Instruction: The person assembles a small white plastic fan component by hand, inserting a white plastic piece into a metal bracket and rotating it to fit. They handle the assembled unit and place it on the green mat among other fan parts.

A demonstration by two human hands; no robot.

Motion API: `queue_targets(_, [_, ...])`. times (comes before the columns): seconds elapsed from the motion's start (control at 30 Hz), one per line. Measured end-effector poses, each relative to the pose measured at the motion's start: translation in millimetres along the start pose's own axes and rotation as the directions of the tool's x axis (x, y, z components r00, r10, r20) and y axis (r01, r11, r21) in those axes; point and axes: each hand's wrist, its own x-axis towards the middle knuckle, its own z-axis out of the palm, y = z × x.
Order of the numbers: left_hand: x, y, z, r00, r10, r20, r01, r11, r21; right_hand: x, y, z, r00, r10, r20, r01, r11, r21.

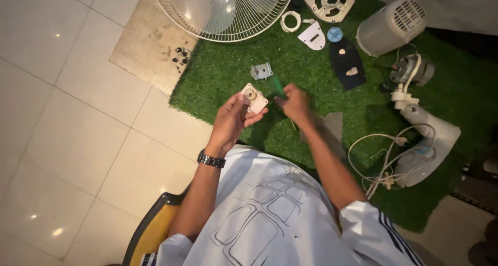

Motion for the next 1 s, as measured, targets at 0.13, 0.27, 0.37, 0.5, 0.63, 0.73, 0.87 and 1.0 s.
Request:
queue_targets(0.13, [-3,4,17,0.998,0.027,-0.059,-0.023,0.996,0.081,-32,-34,-88,0.988,0.154,-0.030,-0.097,0.753,0.651])
queue_targets(0.27, [3,4,31,0.999,0.017,-0.047,-0.010,0.988,0.151,-81,-99,-184,0.973,0.107,-0.203,0.091,0.632,0.770])
queue_targets(0.37, [8,-2,40,0.999,0.008,-0.040,-0.001,0.984,0.180,-110,-146,-213,0.945,0.082,-0.317,0.206,0.604,0.770])
queue_targets(0.5, [14,-12,49,0.998,0.038,-0.052,-0.024,0.967,0.255,-117,-176,-212,0.926,-0.039,-0.376,0.297,0.691,0.659])
queue_targets(0.63, [15,-20,55,0.995,0.091,-0.038,-0.077,0.956,0.283,-118,-183,-201,0.886,-0.214,-0.412,0.375,0.852,0.364])
queue_targets(0.73, [17,-22,60,0.994,0.097,-0.057,-0.077,0.959,0.274,-119,-183,-194,0.878,-0.214,-0.429,0.350,0.897,0.270])
queue_targets(0.87, [22,-21,60,0.989,0.110,-0.100,-0.082,0.965,0.251,-107,-175,-183,0.901,0.041,-0.433,0.295,0.672,0.679])
queue_targets(1.0, [28,-20,59,0.990,0.138,-0.035,-0.126,0.963,0.237,-106,-162,-175,0.874,0.165,-0.457,0.284,0.590,0.756])
